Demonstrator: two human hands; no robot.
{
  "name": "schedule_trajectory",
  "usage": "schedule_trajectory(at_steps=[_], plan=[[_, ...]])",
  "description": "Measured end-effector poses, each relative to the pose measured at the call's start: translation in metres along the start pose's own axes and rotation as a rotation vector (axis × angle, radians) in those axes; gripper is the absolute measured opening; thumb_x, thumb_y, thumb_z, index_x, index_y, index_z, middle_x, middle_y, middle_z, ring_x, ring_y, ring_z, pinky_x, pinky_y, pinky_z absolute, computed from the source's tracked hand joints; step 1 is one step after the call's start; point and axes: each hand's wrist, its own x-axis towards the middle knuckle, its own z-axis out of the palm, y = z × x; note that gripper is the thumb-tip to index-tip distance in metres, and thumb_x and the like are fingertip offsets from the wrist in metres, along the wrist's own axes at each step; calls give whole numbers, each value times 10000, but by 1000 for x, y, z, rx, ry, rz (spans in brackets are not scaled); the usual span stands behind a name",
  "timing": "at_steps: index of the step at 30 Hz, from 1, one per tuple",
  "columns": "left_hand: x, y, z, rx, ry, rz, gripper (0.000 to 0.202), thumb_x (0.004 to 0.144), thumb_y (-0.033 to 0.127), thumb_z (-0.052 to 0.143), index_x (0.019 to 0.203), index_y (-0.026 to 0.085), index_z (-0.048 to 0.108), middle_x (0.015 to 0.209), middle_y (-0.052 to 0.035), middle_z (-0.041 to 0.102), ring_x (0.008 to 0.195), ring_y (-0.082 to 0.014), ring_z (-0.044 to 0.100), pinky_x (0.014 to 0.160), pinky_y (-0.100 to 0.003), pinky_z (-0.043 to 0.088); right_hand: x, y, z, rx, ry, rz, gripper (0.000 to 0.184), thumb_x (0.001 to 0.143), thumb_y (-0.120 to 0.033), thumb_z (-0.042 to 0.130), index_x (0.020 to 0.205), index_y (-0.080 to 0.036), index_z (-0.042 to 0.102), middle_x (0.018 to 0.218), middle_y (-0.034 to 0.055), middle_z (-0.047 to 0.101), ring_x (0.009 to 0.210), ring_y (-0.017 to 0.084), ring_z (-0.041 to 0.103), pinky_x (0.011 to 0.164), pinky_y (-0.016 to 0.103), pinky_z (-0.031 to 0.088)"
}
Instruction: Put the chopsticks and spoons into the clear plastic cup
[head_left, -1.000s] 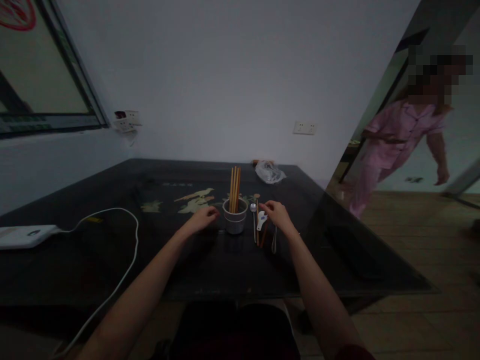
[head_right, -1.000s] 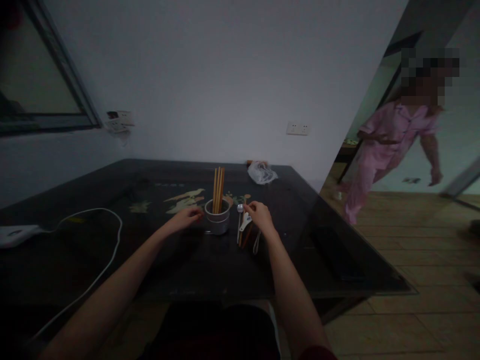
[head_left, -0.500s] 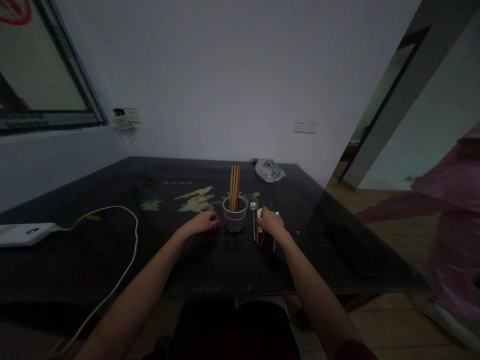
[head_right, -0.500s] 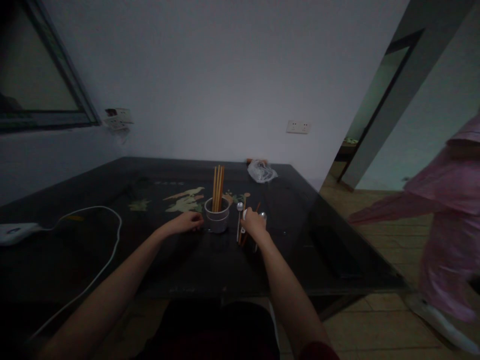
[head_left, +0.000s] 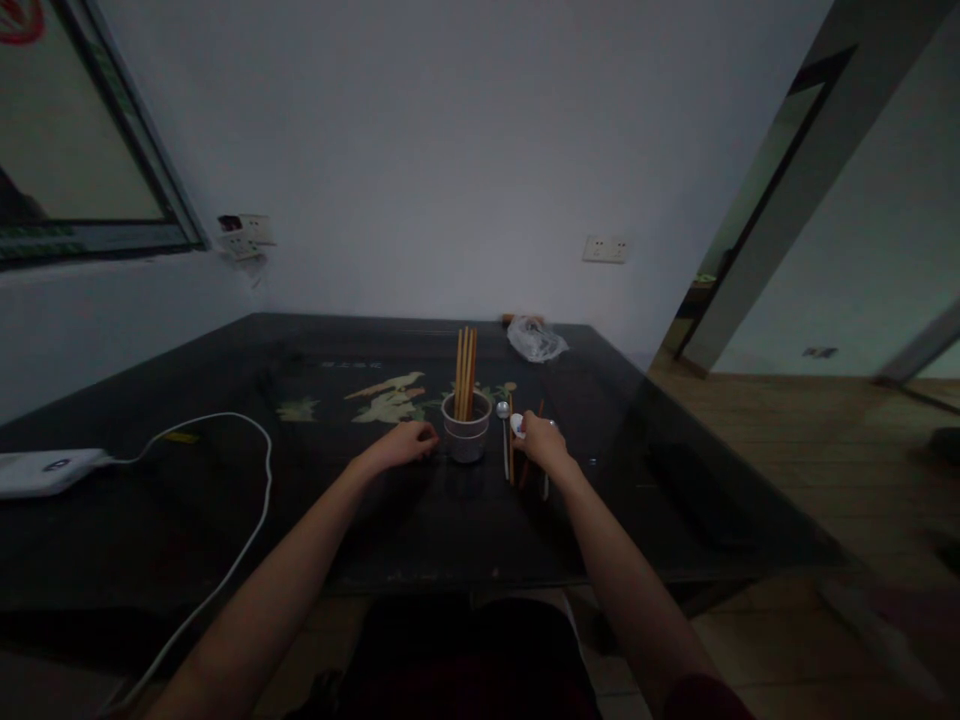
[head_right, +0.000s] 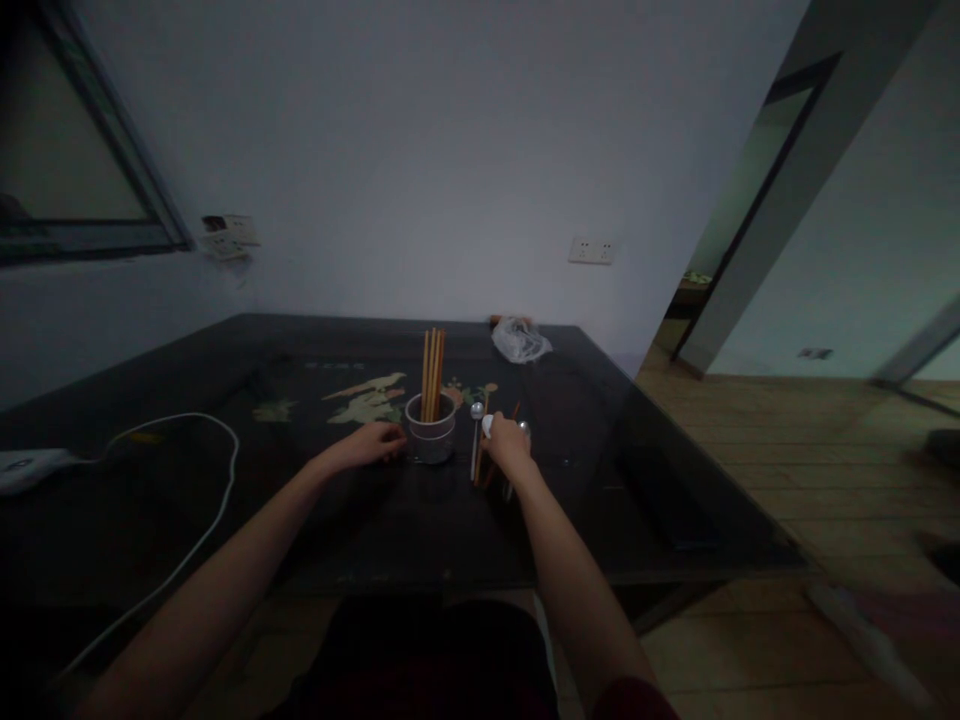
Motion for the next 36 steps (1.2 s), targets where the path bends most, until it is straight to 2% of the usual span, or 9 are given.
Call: schedule_trajectory(at_steps=[6, 10, 14, 21, 36], plan=[[0, -1, 0, -13, -6, 14, 311, 791, 447, 446, 817, 164, 572, 722, -46, 655, 619, -169, 603, 574, -253, 421, 6, 8, -1, 19, 12, -32, 280, 745, -245, 628, 1012, -178, 579, 1037, 127, 666, 971, 252, 628, 740, 286, 424], [1, -2, 1, -12, 0, 5, 298, 795, 427, 447, 839, 160, 572, 751, -54, 661, 618, -169, 607, 576, -257, 427, 13, 19, -7, 78, 76, -22, 243, 738, -218, 616, 979, -197, 614, 1038, 99, 673, 967, 232, 625, 754, 272, 421], [1, -3, 1, 1, 6, 3, 292, 801, 424, 449, 845, 164, 574, 720, -46, 653, 610, -170, 608, 565, -257, 426, 22, 40, -17, 149, 151, 60, 228, 739, -240, 612, 963, -211, 644, 1027, 76, 683, 945, 213, 635, 746, 256, 424], [1, -5, 2, 37, 16, 26, 309, 802, 412, 450, 894, 160, 604, 779, -54, 675, 644, -170, 619, 577, -251, 426, 32, 69, -15, 136, 212, 209, 269, 734, -212, 612, 994, -176, 673, 1011, 134, 690, 995, 246, 632, 793, 280, 431], [3, -4, 3, 57, 27, 22, 287, 796, 392, 468, 896, 165, 612, 801, -56, 682, 659, -168, 608, 581, -239, 402, 39, 71, -5, 117, 172, 203, 229, 784, -220, 587, 977, -205, 711, 1023, 140, 689, 989, 245, 641, 813, 295, 444]])
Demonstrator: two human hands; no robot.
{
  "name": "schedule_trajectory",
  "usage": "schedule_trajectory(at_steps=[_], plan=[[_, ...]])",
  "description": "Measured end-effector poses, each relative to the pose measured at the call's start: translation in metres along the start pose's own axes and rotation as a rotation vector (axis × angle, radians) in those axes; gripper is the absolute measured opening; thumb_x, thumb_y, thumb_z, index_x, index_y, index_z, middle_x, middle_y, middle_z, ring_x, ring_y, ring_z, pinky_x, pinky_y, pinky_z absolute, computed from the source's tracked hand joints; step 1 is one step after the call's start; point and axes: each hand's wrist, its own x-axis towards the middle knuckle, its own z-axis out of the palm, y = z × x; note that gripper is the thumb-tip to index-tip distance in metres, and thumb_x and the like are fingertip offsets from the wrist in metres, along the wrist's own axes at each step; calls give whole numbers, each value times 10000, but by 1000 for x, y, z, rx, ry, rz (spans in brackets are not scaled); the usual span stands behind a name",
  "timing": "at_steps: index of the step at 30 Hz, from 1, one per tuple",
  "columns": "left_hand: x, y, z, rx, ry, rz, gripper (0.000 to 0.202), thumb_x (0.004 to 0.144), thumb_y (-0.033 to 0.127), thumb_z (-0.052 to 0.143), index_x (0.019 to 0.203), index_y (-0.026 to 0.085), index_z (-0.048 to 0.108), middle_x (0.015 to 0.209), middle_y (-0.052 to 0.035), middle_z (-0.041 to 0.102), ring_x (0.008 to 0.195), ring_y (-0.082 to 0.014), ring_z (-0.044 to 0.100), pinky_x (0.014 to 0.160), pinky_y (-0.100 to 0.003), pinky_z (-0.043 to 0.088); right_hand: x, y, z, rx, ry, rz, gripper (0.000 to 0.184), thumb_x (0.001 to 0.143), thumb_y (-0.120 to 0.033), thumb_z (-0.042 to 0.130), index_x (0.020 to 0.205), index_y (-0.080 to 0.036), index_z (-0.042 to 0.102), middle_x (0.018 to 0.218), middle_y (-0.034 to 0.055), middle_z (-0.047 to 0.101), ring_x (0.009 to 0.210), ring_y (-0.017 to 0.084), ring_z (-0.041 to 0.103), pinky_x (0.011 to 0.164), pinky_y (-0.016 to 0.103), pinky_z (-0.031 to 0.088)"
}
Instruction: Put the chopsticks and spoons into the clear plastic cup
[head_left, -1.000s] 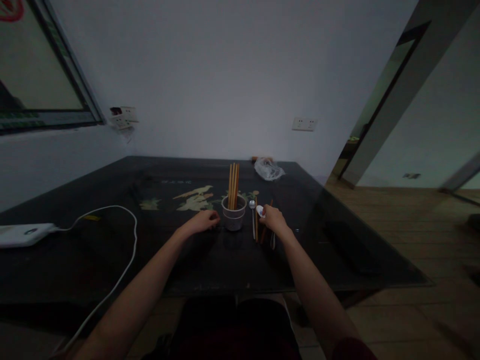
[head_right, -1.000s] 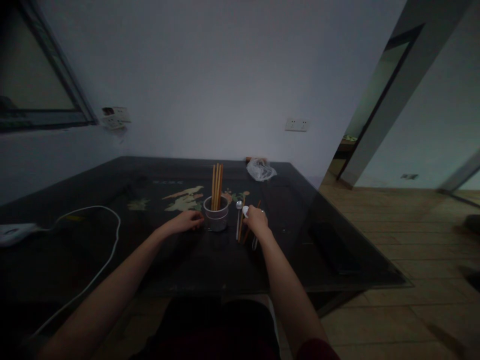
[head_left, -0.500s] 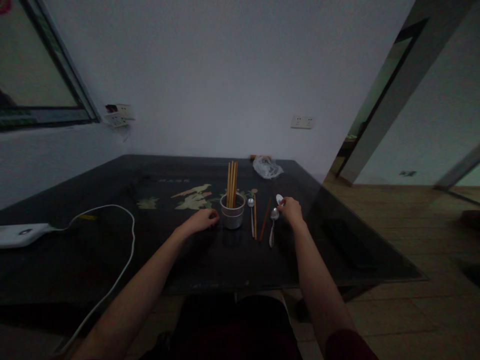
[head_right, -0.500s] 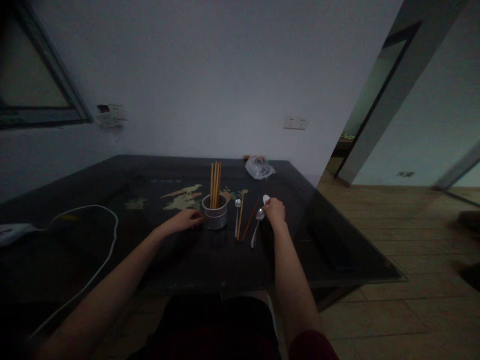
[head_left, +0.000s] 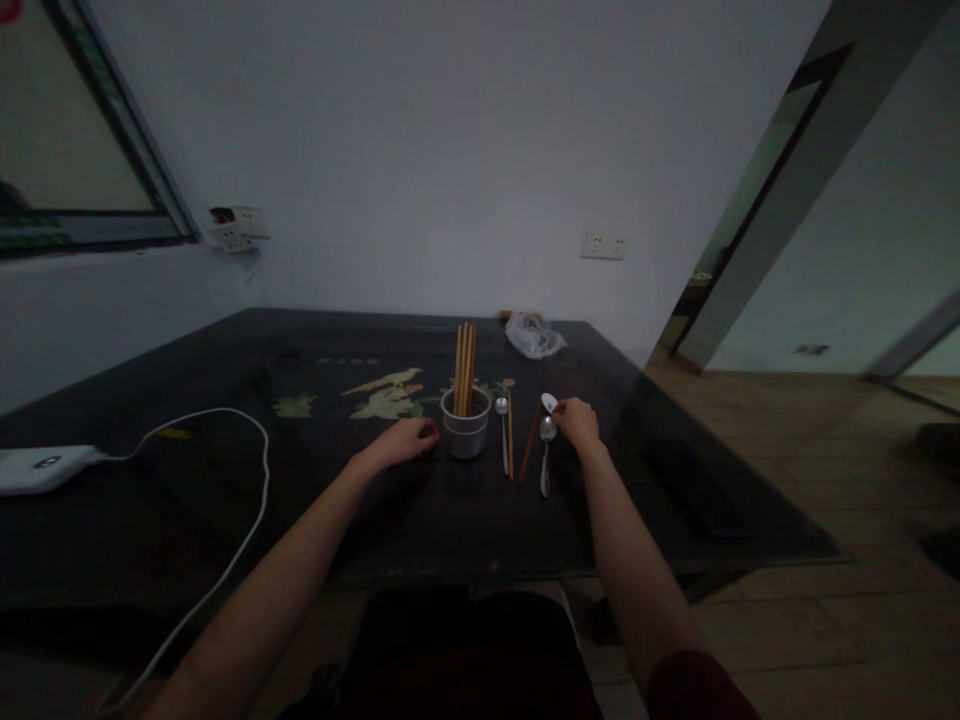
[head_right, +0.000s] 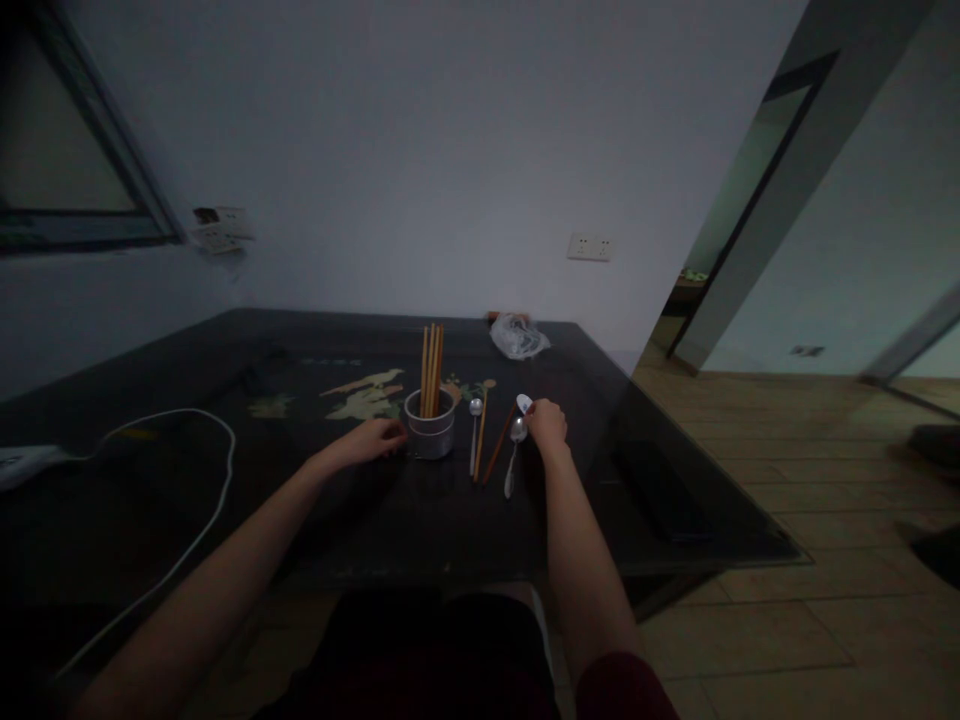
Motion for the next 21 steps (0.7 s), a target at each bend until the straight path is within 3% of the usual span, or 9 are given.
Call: schedule_trajectory(at_steps=[13, 21], plan=[[-2, 3, -2, 10, -9, -20, 311, 801, 404, 463, 930, 165, 613, 825, -58, 684, 657, -165, 607, 578, -238, 399, 3, -7, 8, 56, -51, -120, 238, 839, -289, 567, 1028, -243, 705, 1046, 70, 700, 1005, 202, 633, 807, 250, 439], [-1, 2, -2, 9, -4, -6, 321, 803, 414, 457, 915, 163, 623, 801, -59, 683, 661, -175, 609, 580, -246, 405, -1, -7, 5, -7, -8, -60, 225, 826, -281, 562, 993, -234, 706, 1042, 98, 689, 986, 226, 639, 794, 278, 452]])
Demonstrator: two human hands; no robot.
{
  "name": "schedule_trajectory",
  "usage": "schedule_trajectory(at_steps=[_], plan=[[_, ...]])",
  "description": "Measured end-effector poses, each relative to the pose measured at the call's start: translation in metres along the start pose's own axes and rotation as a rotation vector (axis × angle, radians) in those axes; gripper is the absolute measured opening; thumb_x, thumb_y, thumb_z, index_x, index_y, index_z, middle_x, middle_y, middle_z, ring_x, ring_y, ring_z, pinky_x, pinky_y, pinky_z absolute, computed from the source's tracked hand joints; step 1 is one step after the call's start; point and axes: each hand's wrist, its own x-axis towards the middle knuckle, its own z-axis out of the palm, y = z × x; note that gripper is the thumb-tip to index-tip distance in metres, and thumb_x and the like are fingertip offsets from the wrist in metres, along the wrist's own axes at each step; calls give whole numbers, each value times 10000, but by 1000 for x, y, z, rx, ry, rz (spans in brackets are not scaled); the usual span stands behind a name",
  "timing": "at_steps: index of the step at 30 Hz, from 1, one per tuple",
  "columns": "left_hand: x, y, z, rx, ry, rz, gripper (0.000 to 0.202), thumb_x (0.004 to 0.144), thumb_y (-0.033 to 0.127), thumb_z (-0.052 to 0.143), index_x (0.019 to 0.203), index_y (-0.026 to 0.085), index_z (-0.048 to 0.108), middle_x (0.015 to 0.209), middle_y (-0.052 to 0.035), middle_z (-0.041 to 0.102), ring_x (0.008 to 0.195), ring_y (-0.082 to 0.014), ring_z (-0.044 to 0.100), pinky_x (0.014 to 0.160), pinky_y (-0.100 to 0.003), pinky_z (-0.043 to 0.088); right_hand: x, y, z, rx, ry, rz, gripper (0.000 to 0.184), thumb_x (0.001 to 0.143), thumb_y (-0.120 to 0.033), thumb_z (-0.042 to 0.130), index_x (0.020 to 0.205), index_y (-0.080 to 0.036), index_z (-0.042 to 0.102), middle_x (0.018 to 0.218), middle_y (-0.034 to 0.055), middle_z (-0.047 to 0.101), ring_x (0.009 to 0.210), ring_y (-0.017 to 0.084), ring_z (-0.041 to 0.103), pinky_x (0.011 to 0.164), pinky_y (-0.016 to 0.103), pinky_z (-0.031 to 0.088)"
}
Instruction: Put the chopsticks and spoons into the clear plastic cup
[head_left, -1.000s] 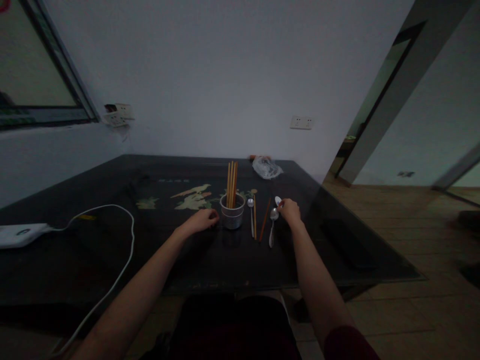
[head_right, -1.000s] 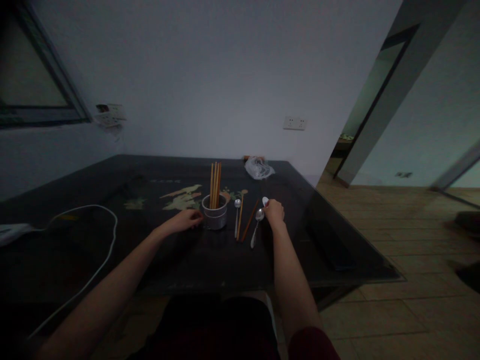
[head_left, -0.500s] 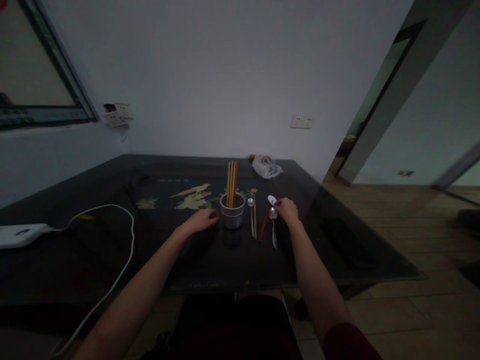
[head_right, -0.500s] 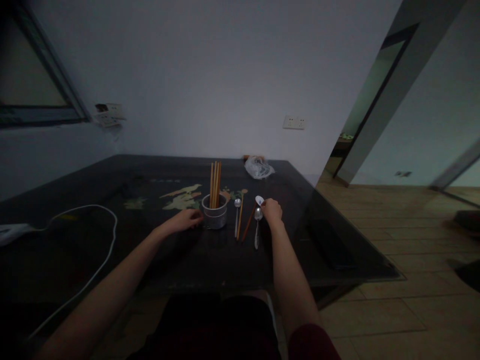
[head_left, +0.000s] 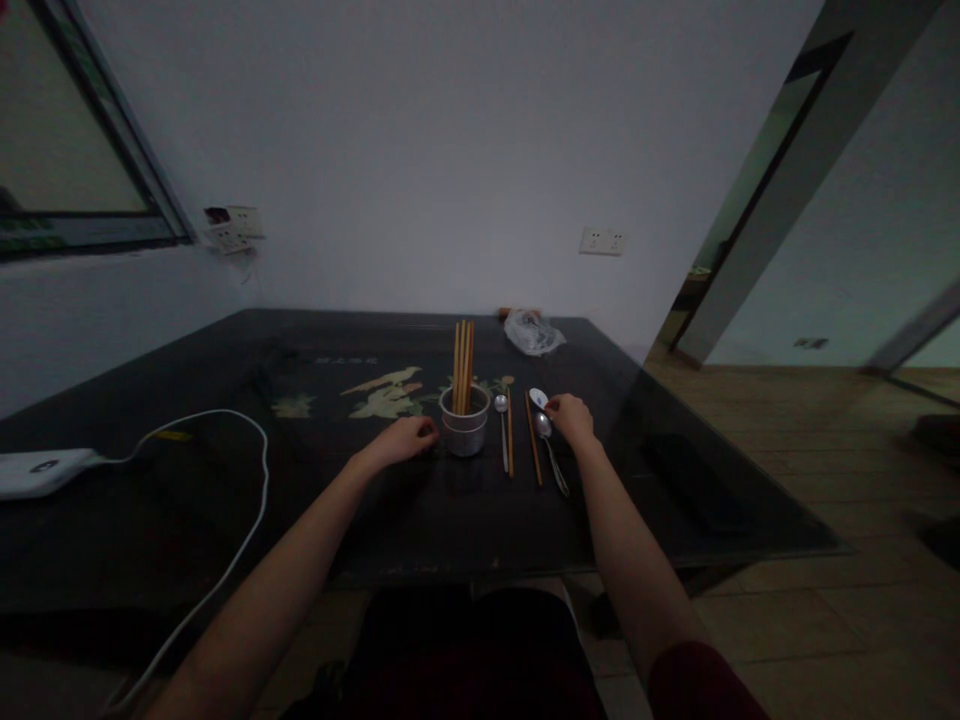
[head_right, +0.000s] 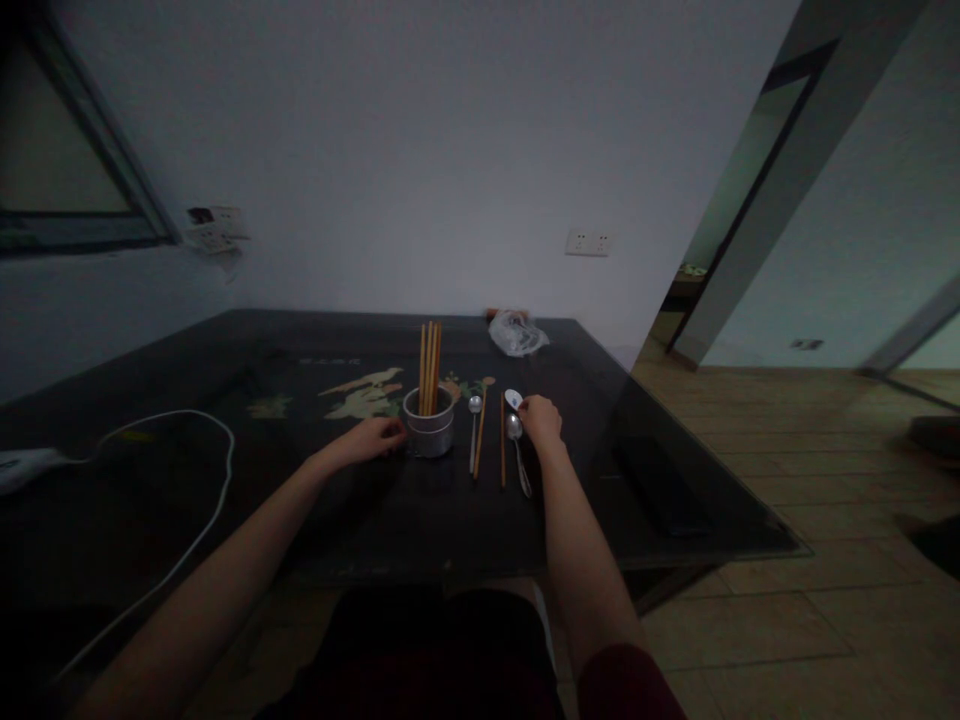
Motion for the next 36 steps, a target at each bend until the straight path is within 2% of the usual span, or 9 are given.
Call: schedule_trajectory(at_steps=[7, 19, 21, 25, 27, 32, 36], plan=[[2, -3, 2, 1, 8, -6, 330, 804, 434, 452, 903, 166, 618, 764, -52, 677, 658, -175, 610, 573, -244, 405, -1, -2, -2, -9, 15, 22, 264, 826, -329, 550, 1046, -258, 679, 1074, 95, 673, 1004, 255, 628, 799, 325, 461], [2, -4, 2, 0, -3, 0, 330, 809, 434, 450, 904, 164, 614, 757, -50, 671, 646, -171, 603, 575, -247, 407, -5, -4, -7, -1, 24, 36, 255, 842, -328, 518, 1013, -242, 687, 1064, 100, 661, 974, 251, 615, 766, 313, 445], [1, -3, 1, 5, 2, 10, 328, 809, 432, 451, 897, 161, 615, 764, -53, 671, 656, -173, 605, 579, -247, 410, -6, -5, -11, 2, 94, 17, 249, 856, -307, 498, 998, -228, 687, 1059, 98, 653, 980, 233, 601, 765, 296, 437], [0, -1, 0, 2, 9, 8, 318, 800, 425, 465, 897, 163, 617, 788, -52, 674, 667, -177, 611, 585, -250, 419, -12, -9, -19, -7, 342, -51, 267, 892, -266, 427, 996, -198, 663, 1022, 93, 647, 986, 196, 569, 772, 266, 417], [0, -1, 0, -2, 9, 5, 311, 801, 420, 463, 899, 167, 615, 780, -49, 674, 666, -180, 615, 588, -254, 424, -16, -16, -20, -32, 377, -89, 258, 896, -281, 429, 960, -195, 664, 980, 84, 659, 957, 196, 574, 760, 267, 410], [-1, -1, -1, -38, 2, 14, 291, 784, 401, 485, 910, 169, 607, 799, -51, 680, 666, -191, 628, 604, -274, 442, -27, -35, -13, -173, 169, -144, 260, 880, -362, 492, 886, -193, 689, 941, 98, 687, 918, 215, 611, 765, 293, 408], [1, -3, 0, -43, 79, 50, 407, 688, 376, 617, 1021, 144, 592, 913, -91, 676, 815, -240, 635, 705, -319, 472, -32, -42, -6, -248, 40, -110, 281, 854, -394, 541, 964, -175, 680, 979, 126, 690, 964, 243, 622, 802, 327, 415]])
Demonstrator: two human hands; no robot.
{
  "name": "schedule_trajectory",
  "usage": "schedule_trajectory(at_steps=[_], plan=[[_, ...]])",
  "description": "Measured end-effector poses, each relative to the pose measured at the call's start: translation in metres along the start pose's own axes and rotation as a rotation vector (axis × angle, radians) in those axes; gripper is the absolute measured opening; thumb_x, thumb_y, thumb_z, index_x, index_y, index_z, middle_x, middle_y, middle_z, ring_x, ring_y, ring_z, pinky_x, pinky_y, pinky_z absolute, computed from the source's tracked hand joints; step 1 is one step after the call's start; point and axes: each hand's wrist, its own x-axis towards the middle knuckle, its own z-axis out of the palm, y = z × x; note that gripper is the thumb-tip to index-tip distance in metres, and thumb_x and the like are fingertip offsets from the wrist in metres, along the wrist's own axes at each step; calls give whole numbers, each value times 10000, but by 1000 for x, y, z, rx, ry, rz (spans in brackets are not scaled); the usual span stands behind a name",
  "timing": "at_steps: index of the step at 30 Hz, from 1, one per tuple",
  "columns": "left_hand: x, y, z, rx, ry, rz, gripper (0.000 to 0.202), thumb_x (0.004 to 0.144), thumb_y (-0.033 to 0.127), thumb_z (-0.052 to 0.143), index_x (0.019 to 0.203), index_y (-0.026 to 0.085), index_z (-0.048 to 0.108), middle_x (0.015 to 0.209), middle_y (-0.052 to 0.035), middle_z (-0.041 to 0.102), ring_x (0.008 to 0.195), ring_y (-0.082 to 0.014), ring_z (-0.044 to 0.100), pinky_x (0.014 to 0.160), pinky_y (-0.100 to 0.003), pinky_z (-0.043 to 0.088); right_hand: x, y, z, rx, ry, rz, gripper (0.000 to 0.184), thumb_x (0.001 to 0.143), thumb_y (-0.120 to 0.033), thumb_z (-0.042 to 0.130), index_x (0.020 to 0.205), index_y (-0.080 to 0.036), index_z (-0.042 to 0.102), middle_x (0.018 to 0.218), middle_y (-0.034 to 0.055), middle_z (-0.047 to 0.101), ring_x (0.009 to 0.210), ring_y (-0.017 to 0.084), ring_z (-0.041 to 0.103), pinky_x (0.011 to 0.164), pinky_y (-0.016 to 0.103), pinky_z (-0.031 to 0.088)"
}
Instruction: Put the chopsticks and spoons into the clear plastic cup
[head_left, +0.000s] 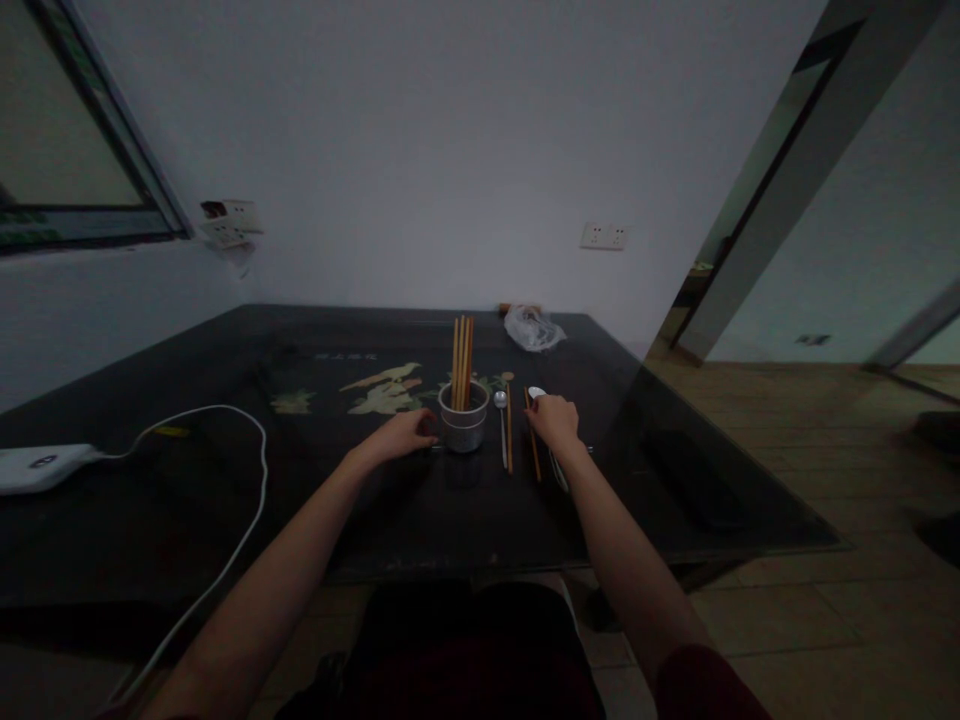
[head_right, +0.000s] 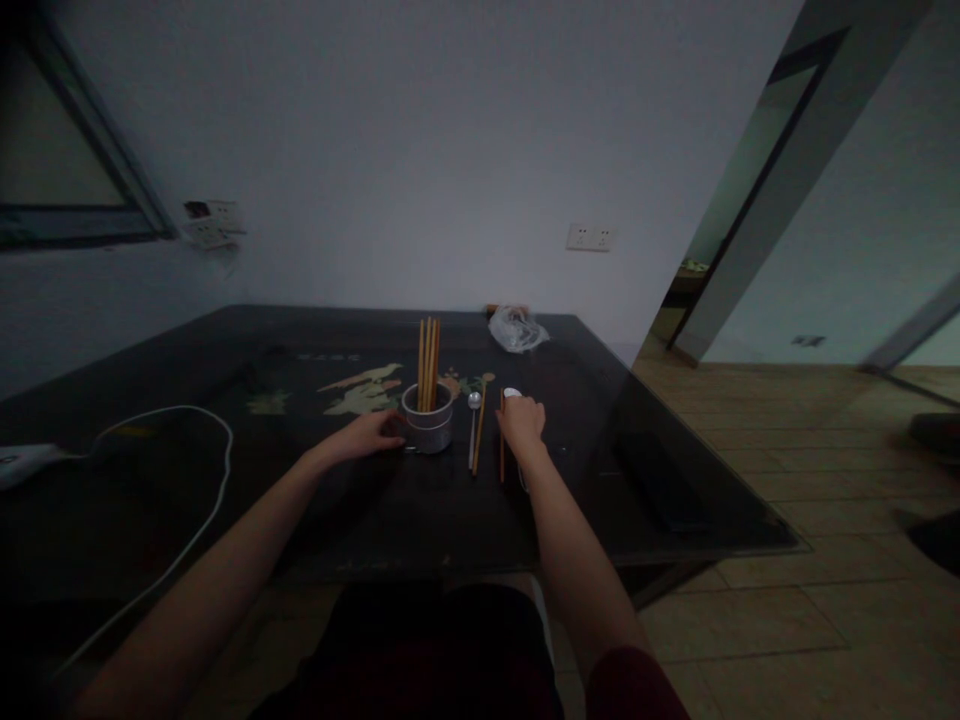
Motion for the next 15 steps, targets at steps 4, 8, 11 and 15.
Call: schedule_trajectory(at_steps=[4, 8, 11, 15], plan=[[3, 1, 7, -67, 69, 63, 589, 632, 379, 701, 1130, 108, 544, 1107, -156, 626, 980, -277, 601, 834, -379, 470, -4, -2, 1, -34, -71, -3, 301, 853, -367, 545, 1013, -143, 668, 1029, 159, 679, 1011, 267, 615, 821, 352, 418], [5, 6, 15, -198, 72, 92, 676, 594, 384, 752, 1166, 108, 520, 1172, -167, 602, 1041, -285, 585, 900, -415, 455, -5, -5, 1, -51, -85, -18, 304, 847, -356, 555, 1027, -136, 662, 1052, 163, 675, 1021, 263, 611, 843, 356, 409], [4, 9, 19, -306, 50, 106, 726, 561, 381, 784, 1183, 124, 512, 1186, -158, 599, 1057, -281, 584, 935, -431, 445, -6, -7, 3, -63, -80, -26, 304, 840, -359, 566, 1025, -139, 665, 1054, 165, 675, 1028, 265, 606, 860, 365, 395], [4, 14, 24, -418, 41, 138, 749, 577, 367, 786, 1220, 130, 483, 1220, -159, 584, 1090, -277, 576, 968, -443, 432, -6, -9, 6, -71, -63, -52, 281, 856, -311, 533, 1015, -127, 674, 1053, 168, 677, 1021, 273, 608, 861, 379, 388]])
